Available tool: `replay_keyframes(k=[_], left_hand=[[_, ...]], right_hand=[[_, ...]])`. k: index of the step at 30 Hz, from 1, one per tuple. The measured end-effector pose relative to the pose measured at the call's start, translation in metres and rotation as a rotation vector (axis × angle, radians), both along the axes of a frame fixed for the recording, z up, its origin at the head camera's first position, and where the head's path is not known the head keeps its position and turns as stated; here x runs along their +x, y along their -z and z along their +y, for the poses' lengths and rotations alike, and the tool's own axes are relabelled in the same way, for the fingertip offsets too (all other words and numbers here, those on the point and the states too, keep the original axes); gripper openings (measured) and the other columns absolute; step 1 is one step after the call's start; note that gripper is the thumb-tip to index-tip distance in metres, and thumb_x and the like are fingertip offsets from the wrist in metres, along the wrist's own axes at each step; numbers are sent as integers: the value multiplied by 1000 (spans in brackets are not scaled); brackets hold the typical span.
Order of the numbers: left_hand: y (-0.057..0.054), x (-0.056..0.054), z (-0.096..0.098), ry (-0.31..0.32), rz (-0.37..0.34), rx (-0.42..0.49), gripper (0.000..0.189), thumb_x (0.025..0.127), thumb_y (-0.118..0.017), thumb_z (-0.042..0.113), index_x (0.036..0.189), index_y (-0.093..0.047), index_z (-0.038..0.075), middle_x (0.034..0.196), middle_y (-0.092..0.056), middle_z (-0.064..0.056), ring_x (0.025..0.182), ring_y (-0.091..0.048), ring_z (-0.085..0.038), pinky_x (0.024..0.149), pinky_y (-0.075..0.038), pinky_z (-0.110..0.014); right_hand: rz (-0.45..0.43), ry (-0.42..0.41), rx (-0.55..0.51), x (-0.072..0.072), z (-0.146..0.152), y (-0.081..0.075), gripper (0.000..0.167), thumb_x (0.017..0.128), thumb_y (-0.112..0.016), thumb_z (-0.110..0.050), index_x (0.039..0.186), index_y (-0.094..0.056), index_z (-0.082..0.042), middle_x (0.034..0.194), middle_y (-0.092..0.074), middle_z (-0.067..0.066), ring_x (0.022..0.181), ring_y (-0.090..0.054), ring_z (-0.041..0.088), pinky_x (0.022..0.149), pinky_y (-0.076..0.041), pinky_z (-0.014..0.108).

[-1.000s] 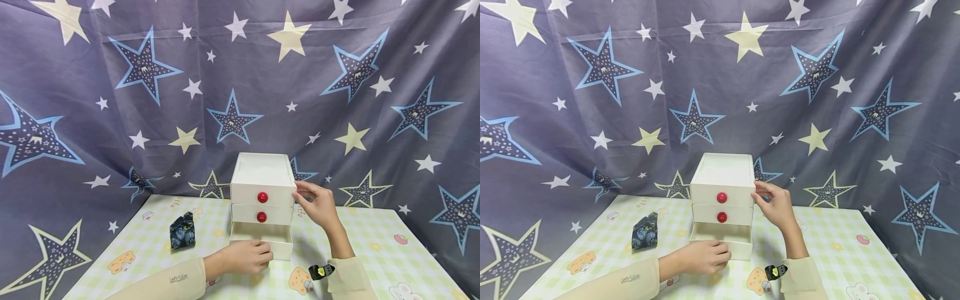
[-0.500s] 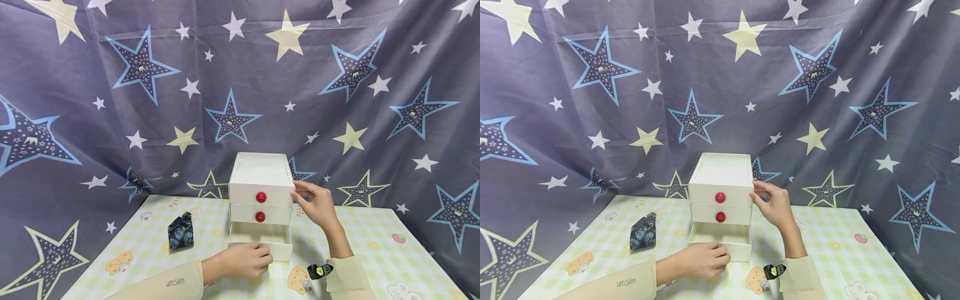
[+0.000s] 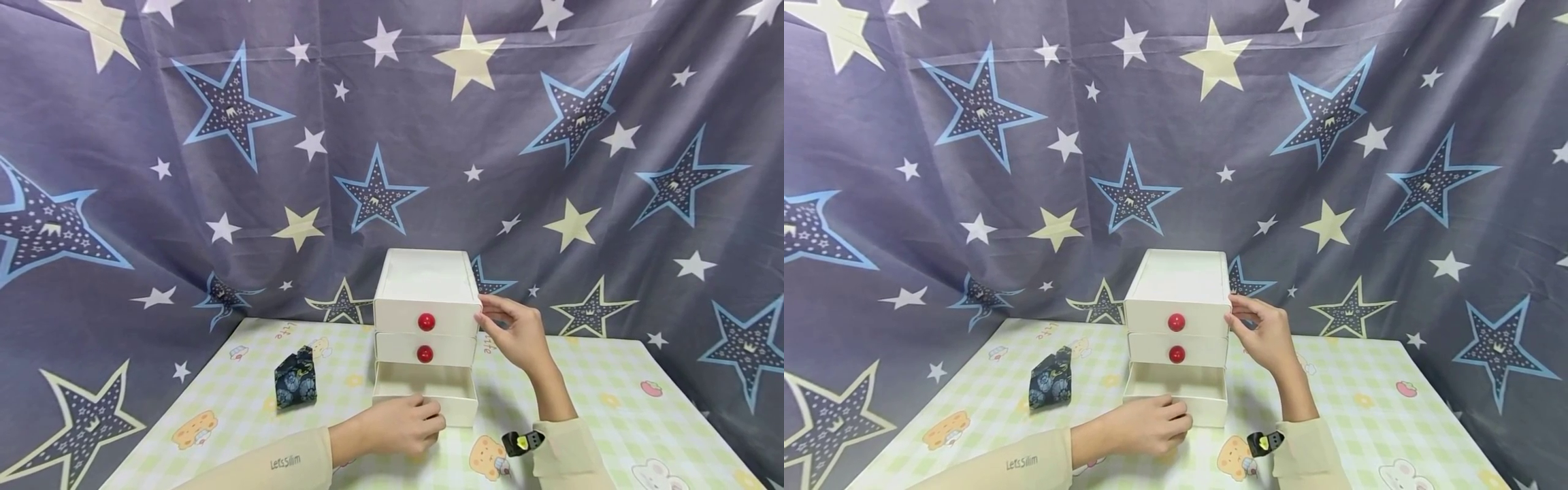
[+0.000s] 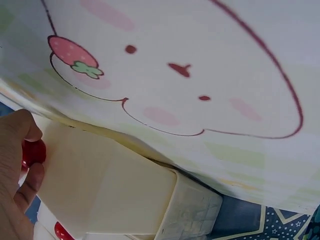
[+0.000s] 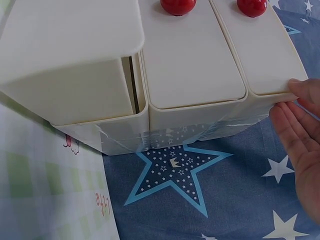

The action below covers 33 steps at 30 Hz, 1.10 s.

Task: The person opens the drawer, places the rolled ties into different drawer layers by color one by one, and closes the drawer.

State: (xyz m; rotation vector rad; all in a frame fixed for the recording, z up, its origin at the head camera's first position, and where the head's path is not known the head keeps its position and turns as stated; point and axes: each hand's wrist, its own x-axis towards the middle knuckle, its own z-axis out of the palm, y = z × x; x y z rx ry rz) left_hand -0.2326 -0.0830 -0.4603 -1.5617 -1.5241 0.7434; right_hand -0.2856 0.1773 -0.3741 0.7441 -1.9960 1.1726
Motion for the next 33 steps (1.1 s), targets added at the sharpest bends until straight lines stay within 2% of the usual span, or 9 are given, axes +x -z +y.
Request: replay_keyframes(k=[4,9,11,16,22,29,33], left_hand=[[1,0,2,17,-4,16,37,106,-47,11,87,-73,29,94,-56,6,84,-49,-14,69,-49,-24],[3,-3,3,68,17,23,54,107,-30,3,83,-71,29,91,-56,6,82,-50,-13,65,-48,-22],[2,-1,3,78,25,19,51,107,-33,5,82,-70,29,91,-55,6,82,-50,-13,64,-47,-22],[-1,7,2,49,7,3,37,107,-43,12,85,-69,29,95,-55,7,85,-49,-13,66,-45,-22],[-1,16,2,19,2,-20,29,106,-49,20,86,-67,29,95,-54,8,87,-49,-12,68,-45,-22],[-4,23,1,28,2,-34,26,105,-51,21,85,-66,29,95,-53,9,87,-49,-12,68,-45,-22],[-4,27,1,55,-12,-18,33,106,-46,15,84,-66,29,94,-54,9,87,-49,-11,68,-46,-22]], right_hand=[[-11,-12,-5,-2,3,3,33,86,-80,4,118,-74,2,102,-77,13,89,-75,28,78,-56,19],[-16,-42,-12,-4,6,4,33,88,-80,-1,120,-74,-1,104,-77,11,90,-75,26,80,-55,18],[-16,-44,-10,-4,6,3,33,88,-80,-1,120,-74,0,104,-77,12,90,-75,26,80,-55,18],[-18,-40,-5,-4,6,3,33,88,-80,0,120,-73,1,104,-76,12,90,-75,27,80,-55,17],[-17,-39,-3,-3,6,3,33,88,-80,-1,120,-73,1,104,-76,12,91,-75,27,80,-55,17],[-16,-38,-2,-1,5,2,33,88,-80,0,120,-73,1,104,-76,12,91,-75,27,80,-55,17],[-16,-28,6,-1,5,1,34,88,-80,0,121,-73,0,104,-76,12,91,-75,26,80,-55,17]])
